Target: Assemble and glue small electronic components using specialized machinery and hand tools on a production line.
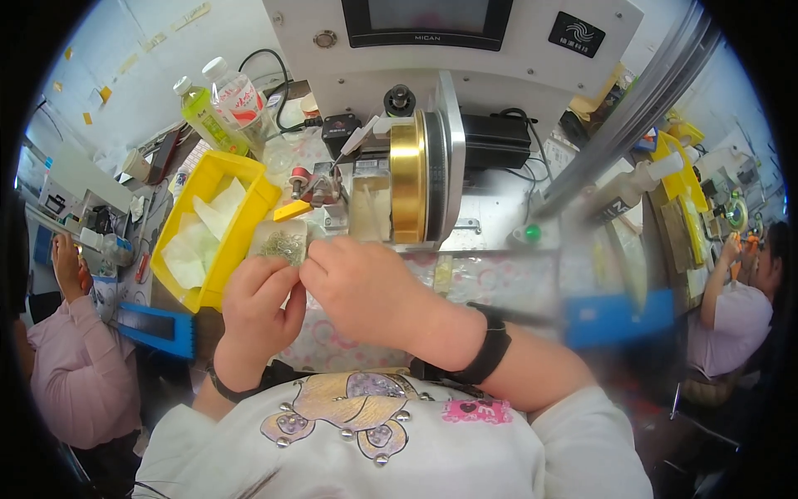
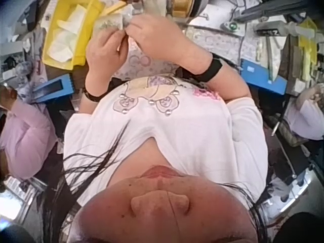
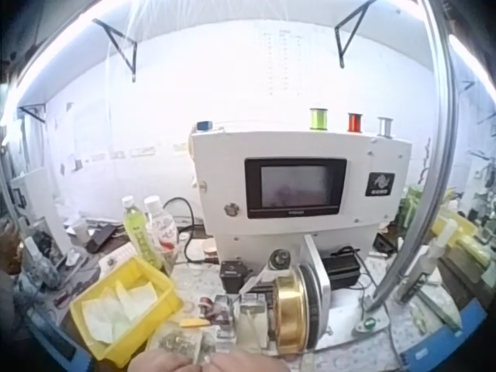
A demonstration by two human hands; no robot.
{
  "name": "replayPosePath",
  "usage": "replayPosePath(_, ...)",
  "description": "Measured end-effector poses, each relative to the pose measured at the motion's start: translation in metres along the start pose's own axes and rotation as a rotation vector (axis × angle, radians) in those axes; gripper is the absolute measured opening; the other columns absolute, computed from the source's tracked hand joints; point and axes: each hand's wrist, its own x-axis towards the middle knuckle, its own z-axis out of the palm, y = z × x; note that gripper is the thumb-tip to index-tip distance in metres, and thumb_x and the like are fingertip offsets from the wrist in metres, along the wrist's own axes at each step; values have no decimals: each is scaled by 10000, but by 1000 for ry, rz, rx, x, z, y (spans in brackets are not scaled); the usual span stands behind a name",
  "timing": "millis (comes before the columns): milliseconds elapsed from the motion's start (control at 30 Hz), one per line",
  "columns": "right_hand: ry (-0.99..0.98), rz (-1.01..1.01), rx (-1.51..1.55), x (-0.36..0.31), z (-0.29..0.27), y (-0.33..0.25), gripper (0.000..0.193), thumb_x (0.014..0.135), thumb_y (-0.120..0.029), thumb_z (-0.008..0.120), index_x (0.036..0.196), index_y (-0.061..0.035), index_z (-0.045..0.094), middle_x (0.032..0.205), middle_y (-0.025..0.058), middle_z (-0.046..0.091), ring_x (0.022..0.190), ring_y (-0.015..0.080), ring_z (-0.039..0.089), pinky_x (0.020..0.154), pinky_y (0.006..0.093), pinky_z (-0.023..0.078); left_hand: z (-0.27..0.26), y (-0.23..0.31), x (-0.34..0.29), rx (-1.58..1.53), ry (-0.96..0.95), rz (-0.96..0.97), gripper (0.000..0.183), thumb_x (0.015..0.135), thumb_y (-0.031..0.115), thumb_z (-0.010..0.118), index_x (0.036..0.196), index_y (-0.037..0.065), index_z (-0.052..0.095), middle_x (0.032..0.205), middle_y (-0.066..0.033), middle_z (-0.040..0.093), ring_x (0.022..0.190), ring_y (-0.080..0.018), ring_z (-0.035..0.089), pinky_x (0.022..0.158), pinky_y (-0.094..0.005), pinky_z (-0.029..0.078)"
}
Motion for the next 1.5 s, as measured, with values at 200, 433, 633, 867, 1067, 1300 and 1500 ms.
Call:
replayPosePath(200,41,64,129,-1,-1,4,100,712,-46,585,796,-42,532,764,81,502,665,256,526,550,337,440,-2,-1,7,-98,-53,7,160,597,-38,644,738,25,601,733,-100,554,624,-266,543,545,-324,437)
replayPosePath(433,60,614,1034,3,4,3,114,887,-144,535,882,-43,480,806,31,499,659,105,479,579,264,396,-7,-26,34,-289,102,-259,93,634,-6,645,711,31,607,712,-77,557,608,-201,543,518,-276,420)
replayPosePath(633,440,823,1341,25,20,15,119,932,-152,473,885,-43,470,765,-24,451,700,50,379,620,224,353,17,-42,83,-332,-63,-262,72,677,35,623,748,29,627,709,-80,557,645,-214,558,544,-300,434)
replayPosePath(867,605,766,1141,32,28,24,125,918,-134,469,839,-37,463,745,-21,437,707,59,365,629,227,343,21,-43,89,-356,-66,-224,66,677,54,626,740,40,635,681,-82,530,640,-245,552,548,-317,439)
replayPosePath(1067,631,725,1134,35,28,28,95,893,-98,465,821,-36,457,747,-18,442,709,64,374,629,229,348,21,-40,91,-243,-46,-131,47,658,60,632,694,37,614,685,-87,530,644,-271,549,550,-351,439)
replayPosePath(1300,661,713,1115,40,31,31,79,883,-89,464,830,-32,467,776,4,487,721,71,431,657,232,395,12,-37,95,-189,-131,-93,62,682,40,616,736,13,604,731,-86,542,660,-255,547,584,-316,435)
replayPosePath(1500,686,685,1103,41,32,33,62,876,-79,476,834,-33,479,764,-16,475,703,52,415,623,215,377,12,-41,97,-170,-173,-26,61,692,47,619,748,25,613,766,-88,563,692,-274,557,600,-326,443)
